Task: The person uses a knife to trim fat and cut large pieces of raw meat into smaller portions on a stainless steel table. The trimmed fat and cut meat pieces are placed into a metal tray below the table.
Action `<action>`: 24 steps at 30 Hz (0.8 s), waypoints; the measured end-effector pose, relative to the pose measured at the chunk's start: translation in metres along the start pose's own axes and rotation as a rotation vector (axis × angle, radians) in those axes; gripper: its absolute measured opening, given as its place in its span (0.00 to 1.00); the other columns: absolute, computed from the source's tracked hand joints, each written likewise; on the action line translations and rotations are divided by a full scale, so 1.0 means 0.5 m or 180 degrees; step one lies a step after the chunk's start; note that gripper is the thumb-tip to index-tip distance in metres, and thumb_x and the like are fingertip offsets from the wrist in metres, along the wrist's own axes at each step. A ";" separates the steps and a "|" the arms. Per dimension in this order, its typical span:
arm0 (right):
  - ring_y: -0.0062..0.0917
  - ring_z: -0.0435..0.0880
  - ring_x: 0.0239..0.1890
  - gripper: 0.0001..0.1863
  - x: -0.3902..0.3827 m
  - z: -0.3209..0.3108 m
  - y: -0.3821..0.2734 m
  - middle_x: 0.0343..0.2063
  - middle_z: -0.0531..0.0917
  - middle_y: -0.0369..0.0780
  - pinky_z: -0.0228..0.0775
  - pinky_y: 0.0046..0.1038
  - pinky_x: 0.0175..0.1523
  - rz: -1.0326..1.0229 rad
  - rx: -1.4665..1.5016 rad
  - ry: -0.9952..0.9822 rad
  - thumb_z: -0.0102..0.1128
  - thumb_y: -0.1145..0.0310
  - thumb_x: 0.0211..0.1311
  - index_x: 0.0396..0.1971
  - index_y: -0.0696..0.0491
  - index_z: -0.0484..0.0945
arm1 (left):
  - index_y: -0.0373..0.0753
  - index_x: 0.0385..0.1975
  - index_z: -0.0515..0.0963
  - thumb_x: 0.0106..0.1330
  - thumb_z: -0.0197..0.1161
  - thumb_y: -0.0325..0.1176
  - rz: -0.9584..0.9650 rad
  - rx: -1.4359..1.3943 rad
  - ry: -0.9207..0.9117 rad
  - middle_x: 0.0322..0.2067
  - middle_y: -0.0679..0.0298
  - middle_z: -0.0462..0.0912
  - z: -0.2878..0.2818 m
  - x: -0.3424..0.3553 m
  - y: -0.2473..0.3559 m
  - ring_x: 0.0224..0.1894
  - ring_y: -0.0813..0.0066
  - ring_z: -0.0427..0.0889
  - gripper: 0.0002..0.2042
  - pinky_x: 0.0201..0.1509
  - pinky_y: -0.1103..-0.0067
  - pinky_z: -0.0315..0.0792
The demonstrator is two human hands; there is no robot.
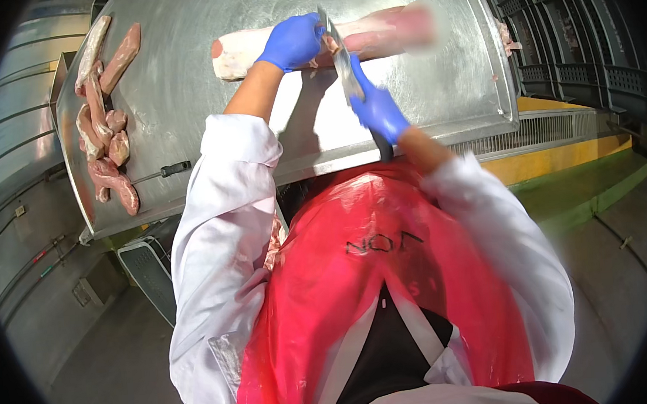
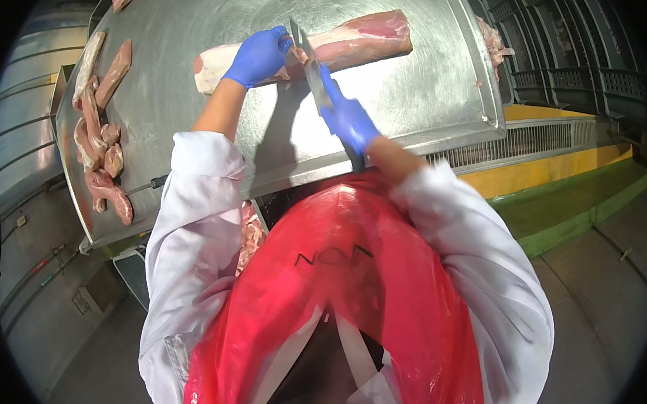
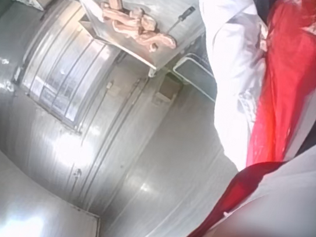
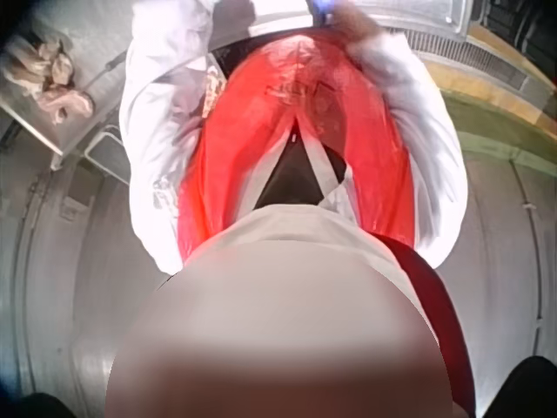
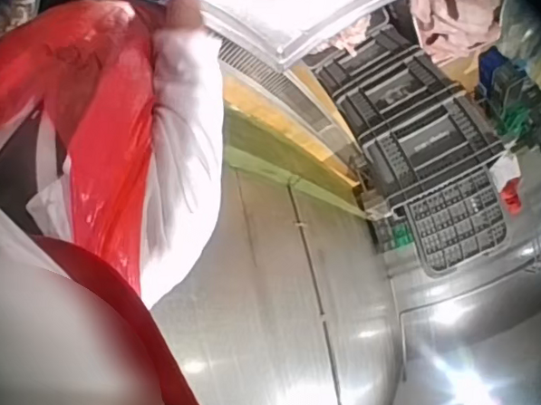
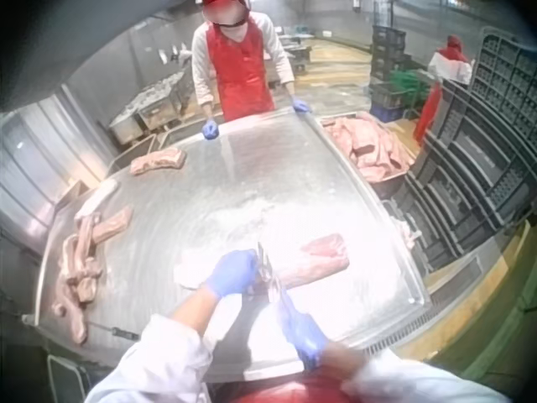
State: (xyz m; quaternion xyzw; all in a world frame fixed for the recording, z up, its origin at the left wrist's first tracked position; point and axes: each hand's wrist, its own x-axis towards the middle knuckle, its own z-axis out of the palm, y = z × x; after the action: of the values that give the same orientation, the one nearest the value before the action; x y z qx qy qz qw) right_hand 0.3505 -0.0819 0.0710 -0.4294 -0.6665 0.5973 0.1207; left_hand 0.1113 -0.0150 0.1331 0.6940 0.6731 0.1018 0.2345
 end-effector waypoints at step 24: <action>0.49 0.85 0.27 0.42 0.089 0.103 -0.074 0.27 0.84 0.56 0.78 0.45 0.38 -0.0042 -0.0187 -0.0469 0.44 0.61 0.71 0.79 0.38 0.33 | 0.30 0.31 0.79 0.71 0.56 0.37 0.0048 -0.1361 0.0865 0.25 0.59 0.80 -0.165 -0.078 -0.031 0.31 0.67 0.79 0.14 0.39 0.70 0.74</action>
State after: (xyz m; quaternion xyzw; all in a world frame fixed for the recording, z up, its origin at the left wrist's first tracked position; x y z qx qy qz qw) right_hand 0.2733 -0.0825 0.0752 -0.3833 -0.6936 0.6067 0.0626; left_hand 0.0570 -0.0382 0.2048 0.6136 0.6563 0.3360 0.2826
